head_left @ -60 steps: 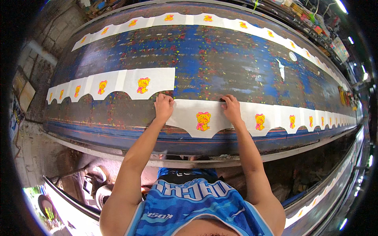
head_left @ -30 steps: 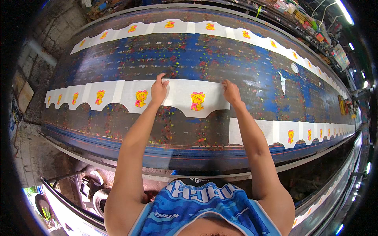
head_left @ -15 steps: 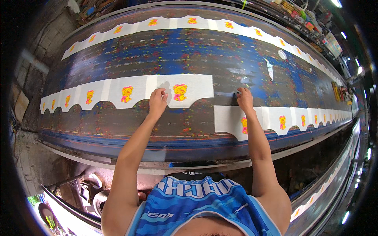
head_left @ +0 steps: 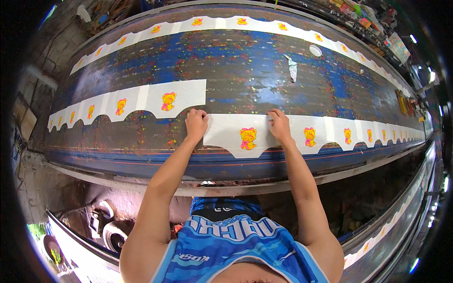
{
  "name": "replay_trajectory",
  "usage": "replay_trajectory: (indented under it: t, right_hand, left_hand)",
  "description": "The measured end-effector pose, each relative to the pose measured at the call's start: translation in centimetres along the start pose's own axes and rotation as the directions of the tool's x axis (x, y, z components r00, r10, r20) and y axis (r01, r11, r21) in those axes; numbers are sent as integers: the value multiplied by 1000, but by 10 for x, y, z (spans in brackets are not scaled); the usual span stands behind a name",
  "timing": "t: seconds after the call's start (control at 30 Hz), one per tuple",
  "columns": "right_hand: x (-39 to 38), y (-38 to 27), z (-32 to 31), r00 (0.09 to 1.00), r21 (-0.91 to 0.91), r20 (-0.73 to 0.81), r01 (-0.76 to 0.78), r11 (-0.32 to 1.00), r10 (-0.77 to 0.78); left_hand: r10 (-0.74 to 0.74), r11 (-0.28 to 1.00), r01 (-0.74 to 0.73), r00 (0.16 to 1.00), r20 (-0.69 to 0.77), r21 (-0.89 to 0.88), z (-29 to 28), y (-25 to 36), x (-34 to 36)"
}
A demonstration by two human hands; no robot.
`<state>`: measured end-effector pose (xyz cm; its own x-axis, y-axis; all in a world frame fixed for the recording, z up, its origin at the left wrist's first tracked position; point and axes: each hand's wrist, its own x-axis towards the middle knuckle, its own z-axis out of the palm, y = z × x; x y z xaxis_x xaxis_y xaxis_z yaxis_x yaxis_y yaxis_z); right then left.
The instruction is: The person places white paper cutouts with cartoon bear designs onto a large curved table surface, smoothing them down. Later, they pick up and stack folded pastel-colored cloths with cartoon prints on the same table.
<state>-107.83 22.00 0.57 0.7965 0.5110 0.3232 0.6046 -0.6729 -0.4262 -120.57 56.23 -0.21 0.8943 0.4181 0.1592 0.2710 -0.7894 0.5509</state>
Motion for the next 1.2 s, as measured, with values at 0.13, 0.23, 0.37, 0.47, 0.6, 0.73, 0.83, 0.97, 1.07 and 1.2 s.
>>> replay_trajectory:
  t: [0.13, 0.23, 0.37, 0.47, 0.6, 0.73, 0.83, 0.97, 1.07, 1.2]
  right_hand:
    - [-2, -3, 4, 997, -57, 19, -77, 995, 78]
    - [1, -3, 2, 994, -45, 50, -95, 994, 97]
    - [3, -6, -1, 992, -57, 82, -93, 994, 98]
    - [2, -6, 0, 996, -47, 40, -74, 996, 76]
    - [1, 1, 2, 997, -9, 60, -57, 998, 57]
    - [5, 3, -11, 984, 76, 164, -79, 994, 65]
    - [11, -3, -34, 988, -50, 142, 64, 997, -57]
    - [35, -5, -53, 978, -24, 205, 46, 999, -40]
    - [67, 10, -52, 970, 43, 243, -5, 999, -6]
    - [116, 30, -38, 986, 78, 167, 6, 997, -19]
  left_hand:
    - [-48, 993, 42, 998, -48, -111, 10, 0, -12]
    - [-64, 945, 48, 997, -40, -323, 6, -5, -25]
    - [-130, 830, 141, 990, 59, -539, -3, -9, -37]
    - [-152, 745, 174, 984, 91, -644, -5, -10, -32]
    - [-177, 715, 214, 976, 124, -665, -5, -8, -29]
    - [-165, 793, 180, 983, 78, -582, -7, -5, -32]
    - [-165, 831, 144, 986, 9, -537, -7, -1, -31]
    - [-189, 904, 111, 970, -152, -414, -5, 4, -19]
    - [-232, 911, 136, 949, -211, -390, -4, 7, 10]
    - [-208, 917, 102, 947, -244, -386, -1, 2, 77]
